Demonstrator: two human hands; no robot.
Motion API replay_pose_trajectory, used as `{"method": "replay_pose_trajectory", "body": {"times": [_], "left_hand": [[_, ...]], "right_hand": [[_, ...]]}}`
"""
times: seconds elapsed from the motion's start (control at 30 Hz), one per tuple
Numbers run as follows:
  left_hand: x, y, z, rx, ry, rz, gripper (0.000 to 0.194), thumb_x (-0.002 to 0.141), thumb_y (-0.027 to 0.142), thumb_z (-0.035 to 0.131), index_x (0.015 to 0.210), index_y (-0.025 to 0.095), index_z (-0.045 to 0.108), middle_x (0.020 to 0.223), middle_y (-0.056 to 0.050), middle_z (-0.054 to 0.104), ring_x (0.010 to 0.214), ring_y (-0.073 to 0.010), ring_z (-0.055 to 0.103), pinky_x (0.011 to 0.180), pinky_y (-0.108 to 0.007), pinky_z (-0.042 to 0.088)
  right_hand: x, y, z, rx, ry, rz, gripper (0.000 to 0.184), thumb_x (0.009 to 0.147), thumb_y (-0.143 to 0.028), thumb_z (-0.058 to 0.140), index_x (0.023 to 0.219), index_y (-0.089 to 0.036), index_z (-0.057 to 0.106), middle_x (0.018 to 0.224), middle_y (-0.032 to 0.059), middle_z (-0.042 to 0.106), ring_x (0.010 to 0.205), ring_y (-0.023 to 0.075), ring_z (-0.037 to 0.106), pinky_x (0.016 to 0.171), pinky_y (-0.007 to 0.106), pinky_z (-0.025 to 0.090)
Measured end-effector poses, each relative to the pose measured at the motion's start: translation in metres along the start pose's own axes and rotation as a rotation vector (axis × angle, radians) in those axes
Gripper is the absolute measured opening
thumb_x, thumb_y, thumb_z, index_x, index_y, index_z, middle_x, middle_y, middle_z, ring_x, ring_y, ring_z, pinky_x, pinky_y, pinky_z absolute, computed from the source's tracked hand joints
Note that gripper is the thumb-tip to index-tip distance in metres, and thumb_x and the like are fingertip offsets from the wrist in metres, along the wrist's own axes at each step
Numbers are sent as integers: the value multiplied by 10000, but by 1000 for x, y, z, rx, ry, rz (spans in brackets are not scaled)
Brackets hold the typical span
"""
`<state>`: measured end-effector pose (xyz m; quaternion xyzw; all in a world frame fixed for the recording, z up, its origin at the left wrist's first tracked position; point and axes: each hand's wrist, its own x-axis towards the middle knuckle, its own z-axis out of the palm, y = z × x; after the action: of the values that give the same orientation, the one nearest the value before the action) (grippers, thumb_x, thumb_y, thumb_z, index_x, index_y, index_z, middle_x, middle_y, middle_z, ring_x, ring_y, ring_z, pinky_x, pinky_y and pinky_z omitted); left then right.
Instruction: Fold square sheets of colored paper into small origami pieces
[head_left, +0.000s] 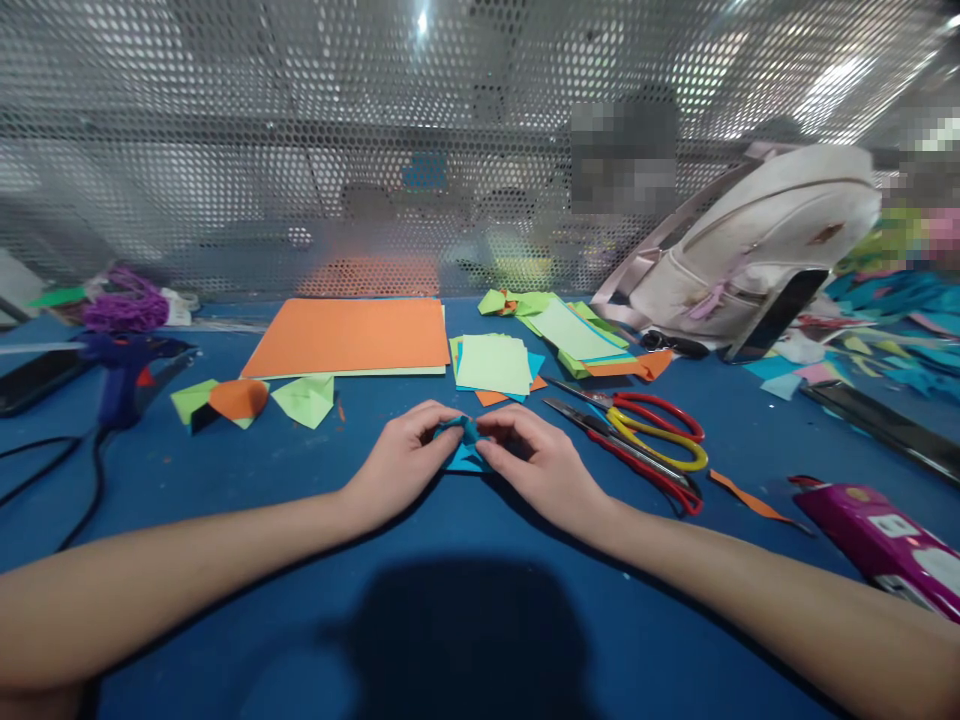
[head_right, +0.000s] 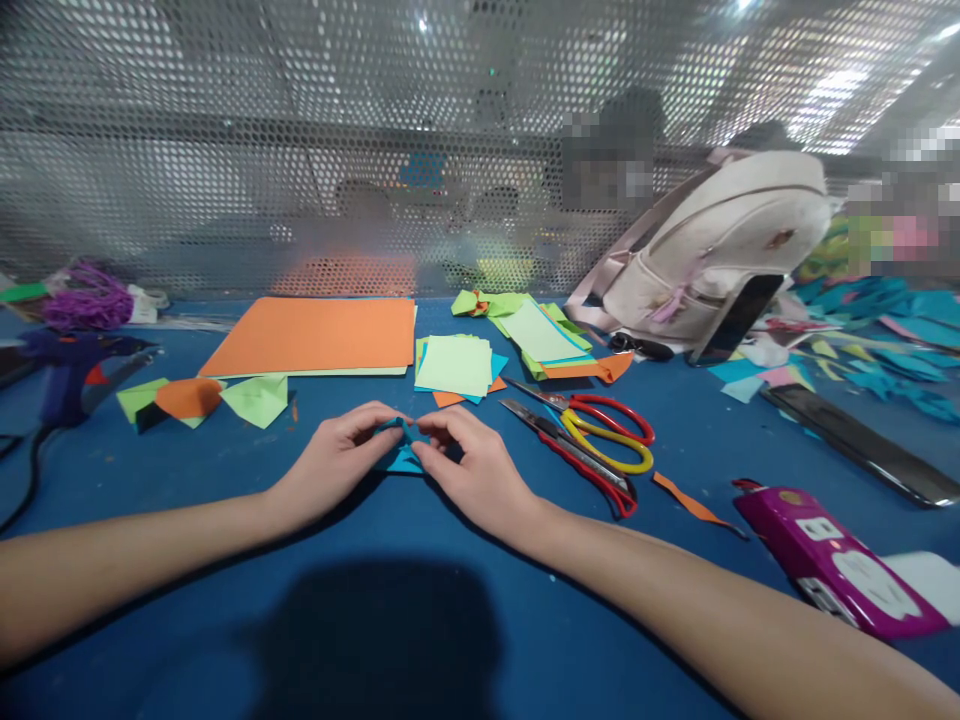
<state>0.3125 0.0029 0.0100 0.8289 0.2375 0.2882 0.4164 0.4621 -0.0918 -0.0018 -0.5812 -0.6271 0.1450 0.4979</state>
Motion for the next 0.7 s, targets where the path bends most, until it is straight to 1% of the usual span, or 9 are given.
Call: {"method": "replay_pose_trajectory", "body": {"times": [0.1,0.2,0.27,0.37,0.47,0.57,0.7], "left_hand": [[-1,3,0,-19,-19,7,131,796,268,563,839,180,650,841,-28,640,791,-157,571,741,-283,430],[-1,5,-1,-3,-14,-43,138,789,285,559,795,177,645,703,7,604,652,-134,524,636,-261,410],[0,6,-1,3,3,-83,143,792,292,550,797,181,641,647,28,571,599,-121,484,593,-249,394],[1,5,0,-31,7,-109,153,800,304,535,792,181,626,649,34,563,596,-115,474,583,-238,397],[1,5,1,-54,-4,-129,157,805,311,525,797,182,612,668,36,565,604,-113,479,583,-231,403],[1,5,0,-67,-12,-138,172,810,326,521,808,178,610,680,33,564,622,-117,487,591,-232,406],[1,5,-1,-95,-10,-146,179,814,329,519,809,173,606,708,23,577,657,-125,504,611,-238,411]], "right_hand": [[0,-1,-1,-5,-11,14,129,850,-249,546,946,-185,605,871,37,622,751,132,572,698,275,495],[0,0,-2,5,-24,46,165,859,-277,532,966,-171,599,859,40,626,737,133,574,686,275,495],[0,0,-1,-8,-34,63,183,849,-279,541,978,-163,599,828,35,626,717,135,571,678,278,490],[0,1,1,-59,-32,55,196,817,-234,570,993,-155,600,816,30,628,711,136,563,692,285,478],[0,2,1,-86,-28,24,212,805,-191,571,1013,-157,597,847,34,629,715,135,557,691,285,475],[0,2,1,-83,-31,-32,228,813,-197,575,1034,-152,606,843,43,616,732,143,558,687,289,478],[-1,4,2,-48,-39,-143,288,839,-137,515,1107,-174,614,943,72,614,877,158,586,794,308,483]]}}
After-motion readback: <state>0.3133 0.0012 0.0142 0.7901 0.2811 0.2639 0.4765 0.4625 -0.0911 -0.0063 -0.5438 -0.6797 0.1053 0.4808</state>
